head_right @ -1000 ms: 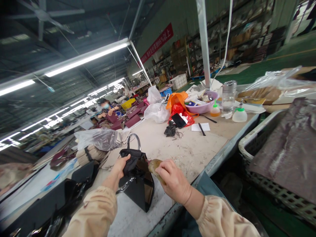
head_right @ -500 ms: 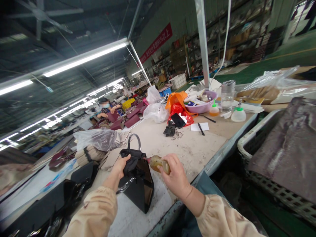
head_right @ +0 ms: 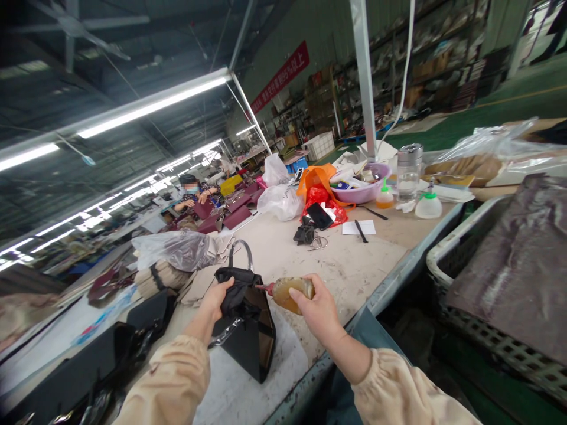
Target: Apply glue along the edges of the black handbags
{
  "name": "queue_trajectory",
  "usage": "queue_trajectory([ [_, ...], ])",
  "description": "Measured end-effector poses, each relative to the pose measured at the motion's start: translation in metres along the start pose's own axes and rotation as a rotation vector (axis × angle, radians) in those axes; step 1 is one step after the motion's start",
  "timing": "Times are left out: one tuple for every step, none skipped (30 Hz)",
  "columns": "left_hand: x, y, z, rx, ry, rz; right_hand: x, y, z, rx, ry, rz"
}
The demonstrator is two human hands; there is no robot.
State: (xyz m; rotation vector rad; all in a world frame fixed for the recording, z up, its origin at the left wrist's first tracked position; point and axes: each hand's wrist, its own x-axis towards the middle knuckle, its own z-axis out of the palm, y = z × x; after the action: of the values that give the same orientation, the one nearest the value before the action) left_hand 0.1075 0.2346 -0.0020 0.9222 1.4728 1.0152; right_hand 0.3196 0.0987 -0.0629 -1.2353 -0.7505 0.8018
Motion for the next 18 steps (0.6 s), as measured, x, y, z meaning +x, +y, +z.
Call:
queue_trajectory([
  [-0.001,0.000,0.000,0.001,0.002,0.004,0.000,0.001,0.001,0.018,0.005,0.004],
  [-0.002,0.001,0.001,0.002,0.004,0.007,0.001,0.003,0.001,0.036,0.011,0.006],
  [-0.003,0.001,0.001,0.005,0.005,0.014,0.001,0.003,0.002,0.056,0.008,0.006],
  [-0.004,0.002,0.002,0.008,0.007,0.020,0.002,0.004,0.002,0.072,0.001,0.007],
  [-0.006,0.003,0.002,0.011,0.010,0.026,0.002,0.003,0.002,0.083,-0.008,0.011],
  [-0.007,0.004,0.002,0.014,0.010,0.028,0.002,0.003,0.002,0.102,-0.019,0.017],
  [-0.009,0.005,0.002,0.018,0.011,0.029,0.001,0.001,0.000,0.135,-0.037,0.031],
  [-0.010,0.006,0.001,0.020,0.012,0.029,0.000,0.000,-0.003,0.188,-0.056,0.058],
  [-0.011,0.007,-0.001,0.022,0.015,0.025,0.000,-0.002,-0.007,0.254,-0.070,0.098],
  [-0.012,0.008,-0.003,0.022,0.018,0.015,-0.001,-0.003,-0.012,0.324,-0.080,0.150],
  [-0.014,0.010,-0.006,0.021,0.017,0.007,-0.002,-0.004,-0.019,0.391,-0.091,0.210],
  [-0.015,0.011,-0.011,0.021,0.005,0.001,-0.003,-0.004,-0.027,0.449,-0.103,0.272],
  [-0.018,0.012,-0.015,0.023,-0.018,0.000,-0.004,-0.004,-0.036,0.497,-0.112,0.330],
  [-0.020,0.014,-0.021,0.030,-0.049,0.005,-0.004,-0.004,-0.045,0.538,-0.124,0.384],
  [-0.023,0.016,-0.028,0.038,-0.079,0.018,-0.005,-0.003,-0.054,0.573,-0.136,0.434],
  [-0.026,0.018,-0.035,0.043,-0.109,0.040,-0.005,-0.003,-0.063,0.607,-0.136,0.479],
  [-0.030,0.020,-0.043,0.046,-0.134,0.063,-0.006,-0.003,-0.072,0.635,-0.117,0.523],
  [-0.034,0.024,-0.052,0.055,-0.154,0.086,-0.008,-0.002,-0.080,0.655,-0.084,0.566],
])
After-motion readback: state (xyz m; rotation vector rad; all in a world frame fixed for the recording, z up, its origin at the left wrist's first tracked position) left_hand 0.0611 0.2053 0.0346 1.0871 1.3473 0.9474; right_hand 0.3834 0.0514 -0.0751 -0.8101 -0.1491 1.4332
